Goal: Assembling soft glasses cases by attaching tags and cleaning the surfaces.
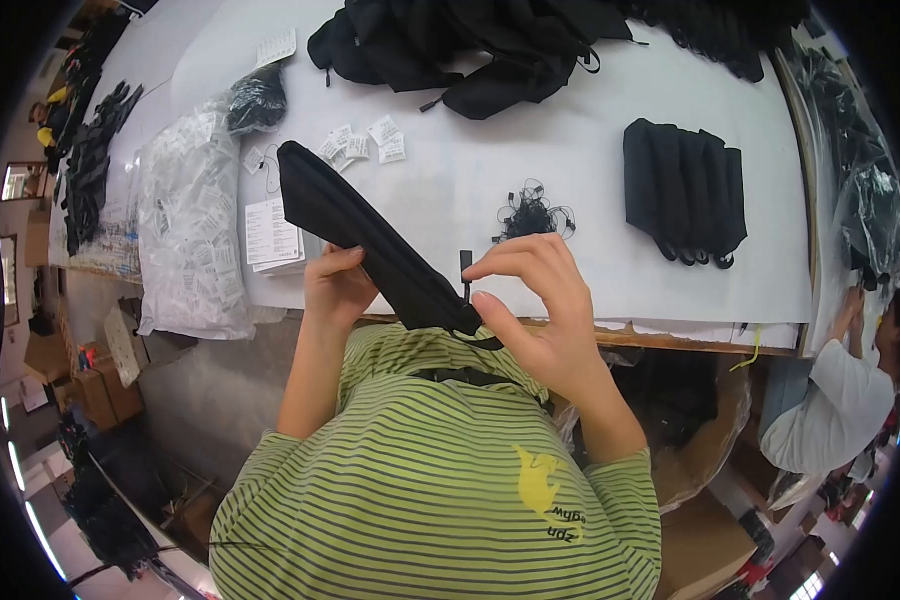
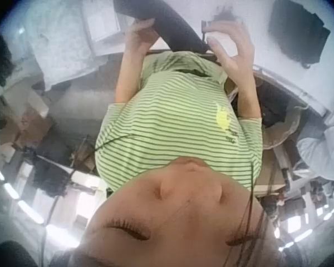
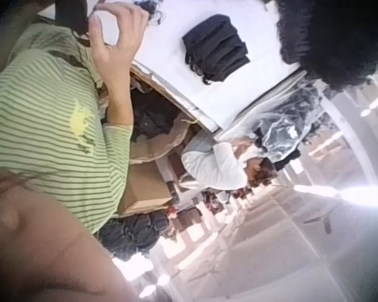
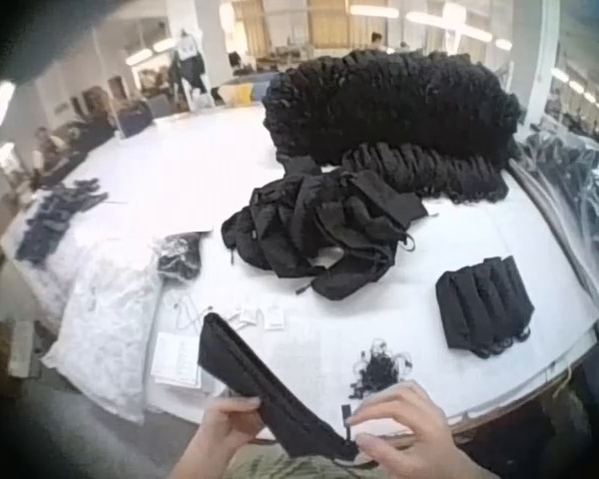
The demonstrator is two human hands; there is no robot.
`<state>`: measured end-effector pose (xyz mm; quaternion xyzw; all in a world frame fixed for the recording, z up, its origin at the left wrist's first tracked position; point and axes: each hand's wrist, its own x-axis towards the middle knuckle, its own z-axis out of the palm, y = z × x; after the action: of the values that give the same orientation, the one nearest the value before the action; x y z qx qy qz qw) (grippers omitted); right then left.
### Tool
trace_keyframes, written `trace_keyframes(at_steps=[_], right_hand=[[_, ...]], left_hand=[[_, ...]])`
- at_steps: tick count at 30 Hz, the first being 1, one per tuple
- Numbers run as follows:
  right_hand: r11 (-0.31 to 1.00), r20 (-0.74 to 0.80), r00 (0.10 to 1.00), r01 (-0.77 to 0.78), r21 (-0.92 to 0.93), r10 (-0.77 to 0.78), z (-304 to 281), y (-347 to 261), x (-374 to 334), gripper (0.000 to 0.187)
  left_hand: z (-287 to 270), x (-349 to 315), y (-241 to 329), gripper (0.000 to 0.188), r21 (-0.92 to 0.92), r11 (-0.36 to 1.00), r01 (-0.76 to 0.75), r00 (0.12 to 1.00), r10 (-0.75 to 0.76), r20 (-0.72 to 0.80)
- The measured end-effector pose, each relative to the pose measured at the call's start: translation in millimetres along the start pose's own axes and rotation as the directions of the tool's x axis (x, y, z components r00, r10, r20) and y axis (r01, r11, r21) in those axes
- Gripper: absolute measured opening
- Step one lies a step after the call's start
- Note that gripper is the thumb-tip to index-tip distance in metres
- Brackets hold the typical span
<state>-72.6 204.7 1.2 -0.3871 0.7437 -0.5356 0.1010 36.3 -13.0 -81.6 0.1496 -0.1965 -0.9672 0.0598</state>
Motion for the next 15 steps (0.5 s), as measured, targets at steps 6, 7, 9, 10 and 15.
trace_keyframes(at_steps=[6, 7, 9, 10, 15], right_hand=[[0.989, -0.004, 1.000, 0.007, -0.148, -0.007, 7.2, -8.4, 5.0, 0.013], [0.989, -0.003, 1.000, 0.007, -0.147, -0.007, 7.2, -9.0, 5.6, 0.013], [0.949, 0.000, 0.998, 0.061, -0.310, -0.064, 7.3, -9.1, 6.7, 0.014], [0.949, -0.001, 0.998, 0.060, -0.310, -0.063, 7.8, -8.4, 7.2, 0.014], [0.894, 0.090, 0.991, 0.127, -0.430, -0.098, 10.0, -5.0, 10.2, 0.012]], left_hand=[[1.8, -0.7, -2.3, 0.038, 0.074, 0.997, -0.003, 0.999, 0.000, 0.039], [1.5, -1.3, -2.3, 0.039, 0.101, 0.995, -0.003, 0.999, -0.001, 0.041], [5.7, -1.6, -0.7, 0.037, 0.104, 0.995, -0.003, 1.000, 0.001, 0.023], [7.8, -1.7, 0.0, 0.035, 0.108, 0.994, -0.003, 1.000, 0.002, 0.007], [12.5, -3.9, 1.7, 0.036, 0.252, 0.968, -0.020, 0.999, 0.030, -0.035]])
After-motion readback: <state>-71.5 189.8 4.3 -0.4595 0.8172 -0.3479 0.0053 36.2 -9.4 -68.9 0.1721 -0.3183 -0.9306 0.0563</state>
